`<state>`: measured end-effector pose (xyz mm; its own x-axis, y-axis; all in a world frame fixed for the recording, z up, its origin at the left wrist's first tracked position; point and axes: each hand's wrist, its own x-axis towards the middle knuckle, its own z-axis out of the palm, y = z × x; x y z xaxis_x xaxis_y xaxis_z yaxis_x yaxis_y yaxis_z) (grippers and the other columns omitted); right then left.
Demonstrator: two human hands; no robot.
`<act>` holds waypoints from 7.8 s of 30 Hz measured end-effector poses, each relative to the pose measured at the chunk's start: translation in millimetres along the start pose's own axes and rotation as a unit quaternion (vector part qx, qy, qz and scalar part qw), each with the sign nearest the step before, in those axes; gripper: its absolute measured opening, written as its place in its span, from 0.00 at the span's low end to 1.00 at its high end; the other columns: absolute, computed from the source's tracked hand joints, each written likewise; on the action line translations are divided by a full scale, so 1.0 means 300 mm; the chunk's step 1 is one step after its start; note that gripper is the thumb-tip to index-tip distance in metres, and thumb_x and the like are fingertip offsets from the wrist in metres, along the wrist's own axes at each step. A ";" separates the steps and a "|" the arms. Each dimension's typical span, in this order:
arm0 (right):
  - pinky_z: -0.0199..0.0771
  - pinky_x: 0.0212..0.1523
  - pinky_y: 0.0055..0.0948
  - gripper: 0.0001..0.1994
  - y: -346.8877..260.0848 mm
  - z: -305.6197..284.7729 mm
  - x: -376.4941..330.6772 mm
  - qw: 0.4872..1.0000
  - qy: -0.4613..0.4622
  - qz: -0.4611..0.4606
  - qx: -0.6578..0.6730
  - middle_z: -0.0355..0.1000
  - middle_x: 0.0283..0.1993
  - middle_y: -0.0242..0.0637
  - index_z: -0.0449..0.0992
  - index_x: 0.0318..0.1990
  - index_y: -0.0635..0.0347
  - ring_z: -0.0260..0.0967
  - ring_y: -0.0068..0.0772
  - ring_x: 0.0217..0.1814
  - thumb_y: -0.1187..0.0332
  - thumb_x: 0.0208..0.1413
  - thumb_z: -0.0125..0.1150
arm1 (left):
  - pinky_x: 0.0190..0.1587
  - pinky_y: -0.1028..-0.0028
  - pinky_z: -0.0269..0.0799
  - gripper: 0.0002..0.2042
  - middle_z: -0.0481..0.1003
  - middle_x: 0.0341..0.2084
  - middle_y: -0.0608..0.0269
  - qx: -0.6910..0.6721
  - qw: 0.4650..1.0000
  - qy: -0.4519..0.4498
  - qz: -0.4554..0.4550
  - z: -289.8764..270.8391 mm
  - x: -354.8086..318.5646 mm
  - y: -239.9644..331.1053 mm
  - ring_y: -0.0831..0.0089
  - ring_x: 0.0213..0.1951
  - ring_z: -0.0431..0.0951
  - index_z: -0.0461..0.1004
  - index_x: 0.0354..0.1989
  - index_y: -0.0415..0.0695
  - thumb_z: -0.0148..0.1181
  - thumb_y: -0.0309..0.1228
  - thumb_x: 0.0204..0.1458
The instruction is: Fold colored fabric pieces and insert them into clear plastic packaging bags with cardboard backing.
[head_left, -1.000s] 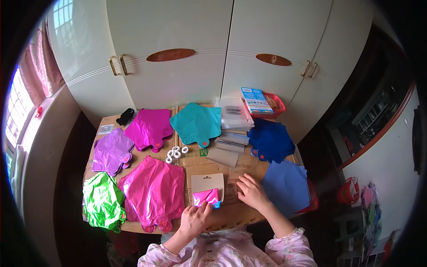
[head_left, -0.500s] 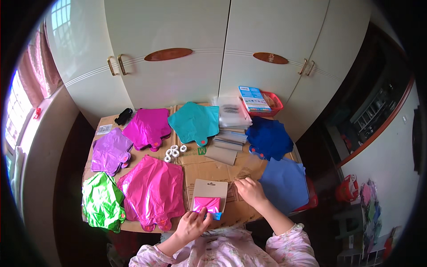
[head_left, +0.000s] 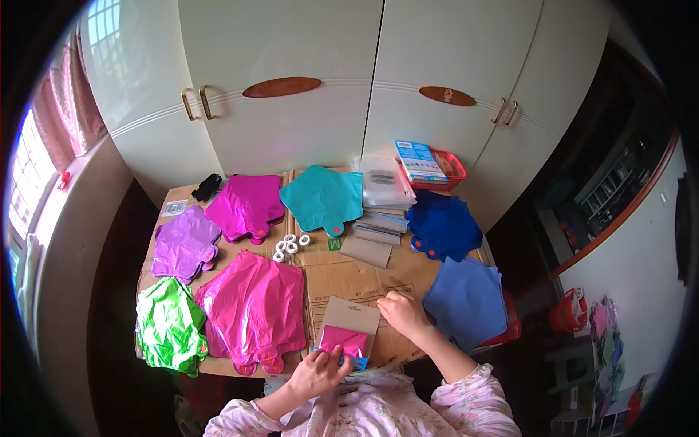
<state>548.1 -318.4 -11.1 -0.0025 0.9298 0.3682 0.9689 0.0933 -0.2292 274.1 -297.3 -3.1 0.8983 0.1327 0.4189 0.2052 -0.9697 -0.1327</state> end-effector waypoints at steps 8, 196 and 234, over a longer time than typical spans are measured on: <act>0.74 0.30 0.32 0.01 -0.084 0.038 0.026 0.998 0.022 -0.053 0.003 0.67 0.26 0.32 0.75 0.27 0.55 0.71 0.33 0.32 0.71 0.45 0.61 | 0.32 0.77 0.70 0.14 0.75 0.42 0.55 -0.014 0.998 0.007 0.063 -0.015 0.042 0.011 0.76 0.28 0.70 0.68 0.39 0.51 0.55 0.32 0.41; 0.75 0.36 0.22 0.18 -0.381 0.046 -0.130 0.916 0.197 0.073 0.341 0.78 0.40 0.43 0.76 0.48 0.60 0.76 0.24 0.37 0.80 0.47 0.66 | 0.40 0.77 0.70 0.03 0.77 0.31 0.64 -0.757 0.292 0.356 -0.463 0.068 0.104 0.066 0.78 0.34 0.76 0.74 0.36 0.38 0.58 0.21 0.54; 0.72 0.33 0.20 0.10 -0.066 -0.259 0.086 0.611 -0.237 0.249 0.713 0.75 0.32 0.30 0.77 0.38 0.64 0.70 0.18 0.31 0.69 0.51 0.66 | 0.34 0.77 0.75 0.04 0.79 0.28 0.62 -0.747 0.495 0.149 -0.418 -0.006 -0.144 -0.027 0.78 0.29 0.78 0.78 0.33 0.35 0.63 0.23 0.51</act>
<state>548.1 -324.0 73.0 -0.1938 0.9369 -0.2908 -0.3220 -0.3408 -0.8833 232.9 -295.6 -18.4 0.5983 0.7962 -0.0903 -0.2599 0.2994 0.9180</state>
